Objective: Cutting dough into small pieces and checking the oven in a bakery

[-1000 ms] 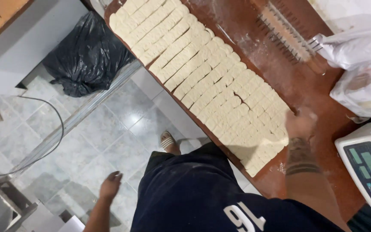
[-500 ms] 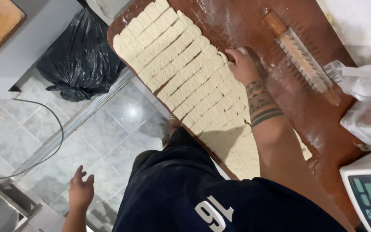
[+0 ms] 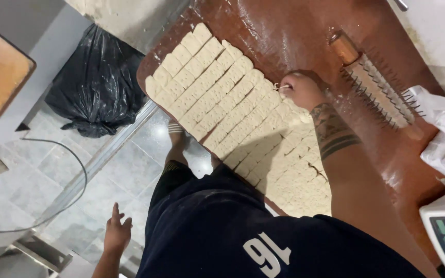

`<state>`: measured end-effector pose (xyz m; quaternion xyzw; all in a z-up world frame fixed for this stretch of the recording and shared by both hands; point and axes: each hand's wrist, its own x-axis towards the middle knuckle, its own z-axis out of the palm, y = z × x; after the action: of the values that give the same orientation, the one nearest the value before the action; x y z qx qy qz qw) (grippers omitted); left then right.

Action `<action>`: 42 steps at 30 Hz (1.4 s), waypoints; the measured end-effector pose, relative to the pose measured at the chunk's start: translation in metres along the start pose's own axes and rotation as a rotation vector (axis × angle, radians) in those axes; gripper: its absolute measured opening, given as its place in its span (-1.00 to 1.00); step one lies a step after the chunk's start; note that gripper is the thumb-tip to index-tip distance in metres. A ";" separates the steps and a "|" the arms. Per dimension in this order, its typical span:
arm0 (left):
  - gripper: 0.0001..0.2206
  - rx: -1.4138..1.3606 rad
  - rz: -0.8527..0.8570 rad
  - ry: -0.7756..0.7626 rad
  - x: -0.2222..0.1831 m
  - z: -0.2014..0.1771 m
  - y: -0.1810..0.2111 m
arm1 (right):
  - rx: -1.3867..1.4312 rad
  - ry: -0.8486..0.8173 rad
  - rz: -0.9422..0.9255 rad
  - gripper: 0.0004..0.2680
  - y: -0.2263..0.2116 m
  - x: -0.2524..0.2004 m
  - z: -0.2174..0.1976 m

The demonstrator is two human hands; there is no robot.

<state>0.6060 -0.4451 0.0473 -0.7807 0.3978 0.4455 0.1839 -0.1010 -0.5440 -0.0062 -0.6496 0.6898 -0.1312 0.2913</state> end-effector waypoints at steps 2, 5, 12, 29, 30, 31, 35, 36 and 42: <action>-0.31 -0.015 0.064 0.013 0.043 -0.019 0.006 | 0.072 0.050 0.192 -0.90 -0.006 -0.008 0.004; -0.31 0.001 0.179 0.029 0.098 -0.057 0.030 | 0.098 0.115 0.284 -0.84 -0.028 -0.016 0.004; -0.42 -0.085 0.372 0.057 0.147 -0.147 0.120 | -0.149 -0.101 0.448 -0.78 -0.046 0.005 0.005; -0.41 -0.026 0.112 -0.128 0.197 -0.144 0.094 | 0.258 -0.010 0.443 -0.83 -0.180 0.170 0.003; -0.39 -0.031 0.128 -0.118 0.192 -0.146 0.099 | 0.221 0.017 0.420 -0.85 -0.169 0.177 0.014; -0.39 -0.028 0.123 -0.118 0.196 -0.145 0.097 | 0.225 0.014 0.421 -0.85 -0.172 0.177 0.015; -0.43 -0.026 0.218 -0.107 0.212 -0.144 0.093 | 0.389 0.142 0.688 -0.82 -0.197 0.173 0.007; -0.42 -0.029 0.217 -0.114 0.214 -0.144 0.093 | 0.529 0.258 0.879 -0.78 -0.207 0.171 0.002; -0.47 -0.065 0.293 -0.132 0.244 -0.133 0.101 | 1.505 0.785 0.778 -0.74 -0.201 0.139 0.003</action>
<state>0.6692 -0.7043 -0.0800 -0.6889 0.4798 0.5305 0.1172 0.0677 -0.7026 0.0716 0.0778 0.6413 -0.6469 0.4051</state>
